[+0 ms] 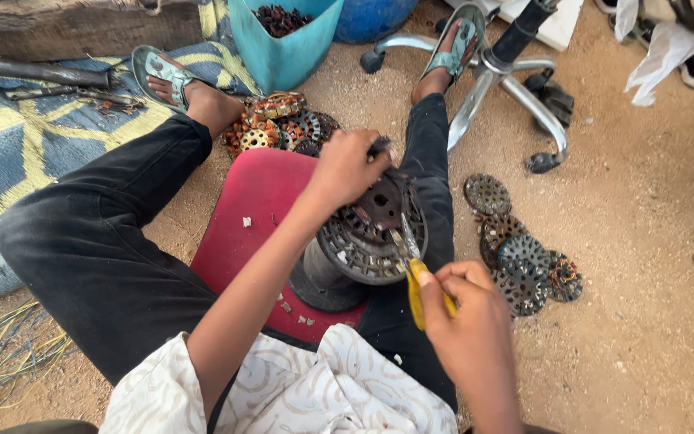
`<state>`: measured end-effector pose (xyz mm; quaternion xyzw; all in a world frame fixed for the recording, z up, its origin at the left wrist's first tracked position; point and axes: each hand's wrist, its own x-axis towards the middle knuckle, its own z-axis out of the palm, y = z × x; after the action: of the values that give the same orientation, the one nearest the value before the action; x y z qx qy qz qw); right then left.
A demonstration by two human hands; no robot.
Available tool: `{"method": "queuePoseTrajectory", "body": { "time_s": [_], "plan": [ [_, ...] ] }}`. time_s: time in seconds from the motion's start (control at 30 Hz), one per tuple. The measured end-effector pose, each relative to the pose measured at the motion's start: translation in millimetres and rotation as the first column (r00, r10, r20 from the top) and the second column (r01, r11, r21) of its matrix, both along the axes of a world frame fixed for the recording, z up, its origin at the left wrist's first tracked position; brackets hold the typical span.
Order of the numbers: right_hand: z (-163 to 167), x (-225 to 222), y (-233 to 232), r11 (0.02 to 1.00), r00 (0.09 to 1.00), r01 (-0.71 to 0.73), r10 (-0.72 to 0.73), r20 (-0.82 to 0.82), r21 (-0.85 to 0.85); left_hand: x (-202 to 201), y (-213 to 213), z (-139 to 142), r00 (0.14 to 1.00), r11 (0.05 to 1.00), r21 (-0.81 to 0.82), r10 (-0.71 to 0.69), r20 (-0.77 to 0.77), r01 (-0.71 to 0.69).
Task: The person uses yellow pliers to pull copper wire coils out of the slots of a motor stator. The person works on one stator at a time, removing coils and placing them into a nearby blue container.
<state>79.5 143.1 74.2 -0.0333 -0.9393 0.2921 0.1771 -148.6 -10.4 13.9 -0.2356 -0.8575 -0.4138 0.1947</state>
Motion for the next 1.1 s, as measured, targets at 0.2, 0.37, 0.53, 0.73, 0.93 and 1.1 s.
{"method": "queuePoseTrajectory", "body": {
  "time_s": [0.2, 0.37, 0.53, 0.73, 0.93, 1.1],
  "plan": [
    [-53, 9, -18, 0.987, 0.985, 0.022, -0.049, -0.166, -0.162, 6, 2, 13, 0.997, 0.989, -0.125, 0.081, -0.017, -0.082],
    [-44, 8, -15, 0.988, 0.981, -0.001, -0.029, -0.192, -0.157, 11, 6, 16, 0.993, 0.990, -0.080, 0.114, -0.036, -0.117],
    [-7, 5, -7, 0.998, 0.992, -0.062, 0.064, -0.107, 0.025, 15, 3, 11, 0.991, 0.988, -0.081, 0.133, 0.015, -0.132],
    [-11, 8, -16, 0.993, 0.984, -0.063, 0.079, -0.158, 0.103, 11, -1, 4, 0.992, 0.992, -0.035, 0.125, 0.014, -0.125],
    [-70, 1, -30, 0.994, 0.938, -0.075, 0.098, -0.331, 0.083, 8, -3, 2, 0.984, 0.988, -0.026, 0.150, -0.091, -0.153],
    [-80, 4, -30, 0.998, 0.942, -0.058, 0.050, -0.333, -0.015, 11, -2, 5, 0.993, 0.993, 0.027, 0.113, -0.019, -0.113]
  ]
}}
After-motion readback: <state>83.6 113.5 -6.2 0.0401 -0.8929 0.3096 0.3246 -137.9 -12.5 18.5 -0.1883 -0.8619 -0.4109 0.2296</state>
